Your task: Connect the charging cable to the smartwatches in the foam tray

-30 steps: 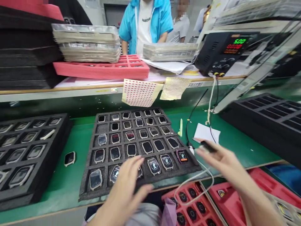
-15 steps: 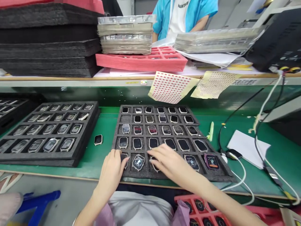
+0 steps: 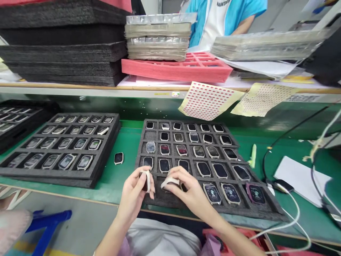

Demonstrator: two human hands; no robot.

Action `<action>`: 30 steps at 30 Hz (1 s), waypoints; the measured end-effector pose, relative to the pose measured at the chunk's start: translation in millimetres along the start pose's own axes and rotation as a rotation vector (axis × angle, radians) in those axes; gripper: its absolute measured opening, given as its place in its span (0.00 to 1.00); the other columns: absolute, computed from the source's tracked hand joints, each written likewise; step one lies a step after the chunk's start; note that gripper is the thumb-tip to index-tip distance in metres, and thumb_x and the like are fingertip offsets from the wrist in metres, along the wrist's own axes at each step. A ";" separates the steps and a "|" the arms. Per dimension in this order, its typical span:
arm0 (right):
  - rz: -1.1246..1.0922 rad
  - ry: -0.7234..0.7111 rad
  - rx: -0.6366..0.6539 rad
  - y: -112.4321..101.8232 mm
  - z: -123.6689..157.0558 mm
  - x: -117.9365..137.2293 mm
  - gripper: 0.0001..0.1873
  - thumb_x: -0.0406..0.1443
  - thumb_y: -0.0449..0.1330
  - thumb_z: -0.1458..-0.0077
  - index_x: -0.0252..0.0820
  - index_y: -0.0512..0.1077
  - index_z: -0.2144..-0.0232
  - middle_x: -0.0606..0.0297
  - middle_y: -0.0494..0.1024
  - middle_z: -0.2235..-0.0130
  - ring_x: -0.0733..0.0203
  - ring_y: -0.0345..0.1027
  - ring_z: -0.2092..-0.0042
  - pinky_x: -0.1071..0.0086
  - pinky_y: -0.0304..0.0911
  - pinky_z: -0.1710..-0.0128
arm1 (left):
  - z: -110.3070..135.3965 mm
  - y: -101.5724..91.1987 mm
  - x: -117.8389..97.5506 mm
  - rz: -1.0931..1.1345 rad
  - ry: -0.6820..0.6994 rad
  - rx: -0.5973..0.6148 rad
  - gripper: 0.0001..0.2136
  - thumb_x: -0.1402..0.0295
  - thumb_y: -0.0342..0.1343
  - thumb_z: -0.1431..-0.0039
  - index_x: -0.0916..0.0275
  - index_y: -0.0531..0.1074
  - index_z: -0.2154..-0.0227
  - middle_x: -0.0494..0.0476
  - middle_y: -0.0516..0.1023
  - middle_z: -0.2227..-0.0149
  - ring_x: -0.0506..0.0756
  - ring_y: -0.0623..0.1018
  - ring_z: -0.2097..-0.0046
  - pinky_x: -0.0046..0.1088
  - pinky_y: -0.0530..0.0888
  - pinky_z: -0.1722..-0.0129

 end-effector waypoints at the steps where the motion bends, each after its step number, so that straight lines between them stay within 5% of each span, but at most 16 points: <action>1: -0.116 0.036 -0.021 -4.1 0.1 -1.6 0.07 0.38 0.60 0.42 0.40 0.71 0.65 0.60 0.71 0.59 0.56 0.69 0.57 0.66 0.66 0.57 | -2.5 3.8 1.7 0.009 -0.021 -0.006 0.13 0.62 0.54 0.40 0.63 0.67 0.55 0.51 0.68 0.73 0.48 0.69 0.75 0.19 0.68 0.82; 3: -0.316 0.136 -0.025 -8.1 1.6 -9.3 0.10 0.41 0.58 0.41 0.38 0.69 0.63 0.58 0.73 0.60 0.57 0.72 0.63 0.68 0.69 0.68 | -6.4 10.4 6.1 -0.021 -0.053 0.002 0.20 0.60 0.55 0.42 0.62 0.63 0.50 0.50 0.68 0.74 0.49 0.69 0.76 0.17 0.65 0.86; 6: -0.410 0.240 -0.027 -9.5 6.5 -23.3 0.13 0.42 0.61 0.44 0.36 0.69 0.63 0.60 0.74 0.66 0.67 0.65 0.78 0.77 0.57 0.85 | -9.1 16.7 15.2 -0.193 -0.091 0.039 0.24 0.61 0.58 0.45 0.63 0.60 0.48 0.47 0.69 0.78 0.47 0.67 0.81 0.17 0.63 0.86; 10: -0.433 0.236 -0.018 -8.2 13.9 -30.7 0.24 0.41 0.62 0.44 0.40 0.64 0.47 0.58 0.75 0.61 0.68 0.62 0.75 0.77 0.58 0.81 | -9.5 17.2 24.7 -0.441 -0.133 0.029 0.17 0.65 0.56 0.44 0.63 0.62 0.53 0.40 0.62 0.85 0.43 0.58 0.87 0.15 0.56 0.88; 14: -0.518 0.237 0.070 -4.4 18.3 -28.4 0.25 0.42 0.55 0.38 0.44 0.58 0.41 0.61 0.73 0.63 0.67 0.62 0.72 0.75 0.63 0.75 | -7.4 19.1 26.1 -0.490 -0.114 0.045 0.12 0.69 0.55 0.45 0.62 0.64 0.58 0.41 0.62 0.80 0.43 0.62 0.84 0.17 0.61 0.84; 20: -0.665 0.226 0.070 -5.2 19.9 -29.1 0.24 0.41 0.57 0.39 0.47 0.59 0.41 0.59 0.72 0.60 0.66 0.64 0.70 0.74 0.63 0.76 | -3.2 18.4 23.9 -0.594 -0.021 0.033 0.16 0.70 0.57 0.47 0.60 0.65 0.55 0.48 0.71 0.72 0.49 0.71 0.74 0.23 0.69 0.73; 24: -0.706 0.198 -0.025 -8.8 25.3 -30.0 0.22 0.40 0.61 0.42 0.45 0.66 0.47 0.62 0.72 0.66 0.69 0.63 0.77 0.75 0.62 0.80 | -1.5 20.3 25.9 -0.635 -0.013 0.148 0.20 0.72 0.59 0.50 0.59 0.66 0.52 0.54 0.75 0.61 0.55 0.74 0.61 0.29 0.70 0.58; 30: -0.760 0.178 -0.049 -9.1 27.6 -31.7 0.21 0.40 0.62 0.43 0.46 0.67 0.48 0.57 0.74 0.60 0.66 0.66 0.75 0.73 0.64 0.79 | -2.6 17.0 28.8 -0.653 0.000 0.121 0.21 0.72 0.56 0.48 0.60 0.65 0.49 0.56 0.74 0.59 0.56 0.73 0.58 0.32 0.68 0.54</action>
Point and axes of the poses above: each hand's wrist, its own z-axis away from the middle knuckle, its own y-axis out of the palm, x = y × z, the point moved 5 cm from there along -z, towards the middle knuckle
